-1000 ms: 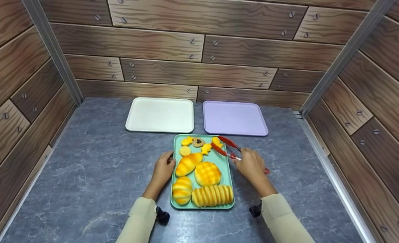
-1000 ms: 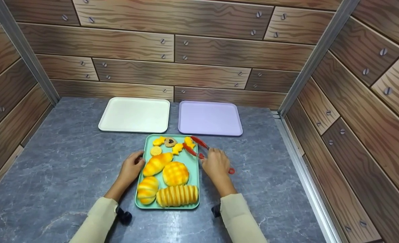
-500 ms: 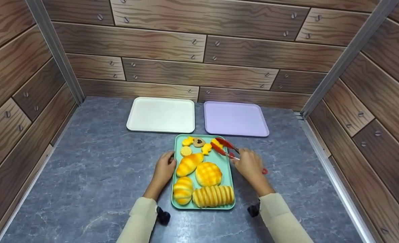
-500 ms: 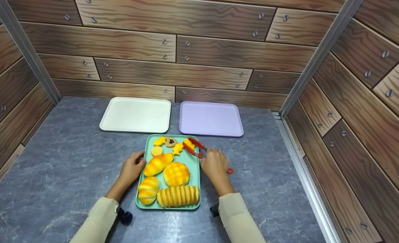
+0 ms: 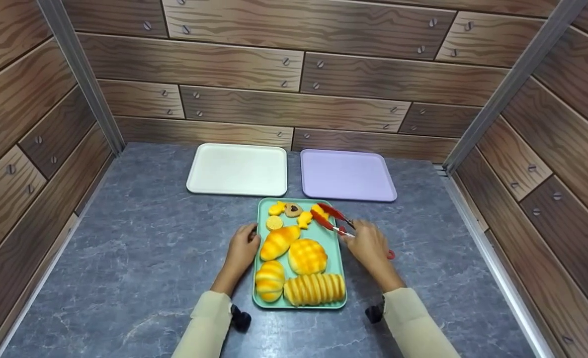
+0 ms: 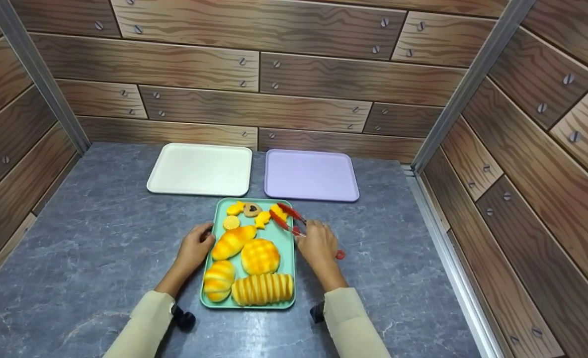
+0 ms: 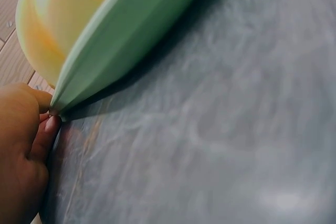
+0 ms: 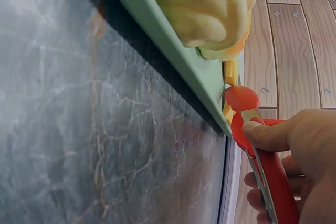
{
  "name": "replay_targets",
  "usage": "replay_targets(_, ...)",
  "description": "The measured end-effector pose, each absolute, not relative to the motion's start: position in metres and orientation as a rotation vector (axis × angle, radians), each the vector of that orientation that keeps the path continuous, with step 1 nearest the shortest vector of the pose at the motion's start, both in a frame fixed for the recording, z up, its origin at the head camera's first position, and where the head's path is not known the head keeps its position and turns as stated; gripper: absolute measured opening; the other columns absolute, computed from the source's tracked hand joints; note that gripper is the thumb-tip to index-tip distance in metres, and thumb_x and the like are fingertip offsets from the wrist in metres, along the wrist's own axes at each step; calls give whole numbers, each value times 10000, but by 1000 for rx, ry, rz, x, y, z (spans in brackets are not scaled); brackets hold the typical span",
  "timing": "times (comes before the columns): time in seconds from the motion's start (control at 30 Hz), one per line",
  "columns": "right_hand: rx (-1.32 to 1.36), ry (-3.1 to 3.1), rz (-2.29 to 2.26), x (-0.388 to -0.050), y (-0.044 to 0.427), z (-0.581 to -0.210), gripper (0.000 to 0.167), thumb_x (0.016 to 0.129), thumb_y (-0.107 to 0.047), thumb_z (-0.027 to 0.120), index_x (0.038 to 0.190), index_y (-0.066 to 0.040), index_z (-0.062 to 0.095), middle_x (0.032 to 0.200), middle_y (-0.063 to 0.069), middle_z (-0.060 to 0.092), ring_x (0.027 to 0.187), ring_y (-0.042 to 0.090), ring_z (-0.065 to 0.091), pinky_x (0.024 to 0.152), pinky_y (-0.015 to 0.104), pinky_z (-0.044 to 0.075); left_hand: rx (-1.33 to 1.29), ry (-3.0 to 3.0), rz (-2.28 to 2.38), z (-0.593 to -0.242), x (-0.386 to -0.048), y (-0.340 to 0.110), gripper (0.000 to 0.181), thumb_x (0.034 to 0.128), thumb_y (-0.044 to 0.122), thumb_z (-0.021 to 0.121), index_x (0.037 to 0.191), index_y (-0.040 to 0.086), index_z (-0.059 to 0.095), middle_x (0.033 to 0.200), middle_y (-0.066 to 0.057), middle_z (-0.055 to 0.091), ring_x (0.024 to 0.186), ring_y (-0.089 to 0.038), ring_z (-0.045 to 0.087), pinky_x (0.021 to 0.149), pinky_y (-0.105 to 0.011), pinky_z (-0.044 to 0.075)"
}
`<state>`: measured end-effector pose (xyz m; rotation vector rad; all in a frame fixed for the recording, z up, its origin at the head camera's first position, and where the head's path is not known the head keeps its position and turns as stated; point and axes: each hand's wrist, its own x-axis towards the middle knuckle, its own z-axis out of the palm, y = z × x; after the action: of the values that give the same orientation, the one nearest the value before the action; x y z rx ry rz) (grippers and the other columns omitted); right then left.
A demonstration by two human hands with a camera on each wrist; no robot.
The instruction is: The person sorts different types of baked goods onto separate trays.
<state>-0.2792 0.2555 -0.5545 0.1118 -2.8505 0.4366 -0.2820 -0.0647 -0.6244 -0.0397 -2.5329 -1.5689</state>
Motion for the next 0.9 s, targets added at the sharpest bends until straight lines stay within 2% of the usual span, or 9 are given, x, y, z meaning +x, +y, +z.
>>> replay_targets(0.2,94,-2830,482,-277,257,-556,444,803,-285,854,1132,-27,706,994,145,691,896,396,643,769,560,518,-39,-2524,-1568,-625,-282,-65,396,980,77,599,1362,-27,599,1189,-156,634,1009,-234,583,924,-426,487)
replay_targets(0.43,79,-2773,563,-275,260,-559,364,792,-255,862,1037,-39,702,894,110,653,822,364,622,703,530,492,-29,-2510,-1579,-625,-281,-65,391,974,73,602,1354,-23,608,1238,-168,633,1038,-244,591,942,-434,488)
replay_targets(0.57,90,-2775,590,-274,259,-560,427,796,-278,860,1118,-50,698,941,128,673,860,368,631,732,535,498,-37,-2512,-1573,-625,-281,-65,386,979,69,593,1354,-22,607,1274,-175,624,1054,-246,597,948,-436,490)
replay_targets(0.73,97,-2792,605,-274,257,-558,483,807,-291,853,1209,-84,682,978,143,685,881,382,641,759,548,504,-43,-2530,-1541,-625,-281,-66,394,980,64,591,1364,-28,598,1208,-167,632,1020,-234,586,937,-421,489)
replay_targets(0.9,109,-2761,641,-276,254,-557,528,801,-272,861,1247,-52,684,1019,152,674,890,389,650,775,556,515,-43,-2536,-1534,-625,-281,-65,406,983,73,599,1376,-27,590,1233,-171,633,1040,-241,602,945,-430,498)
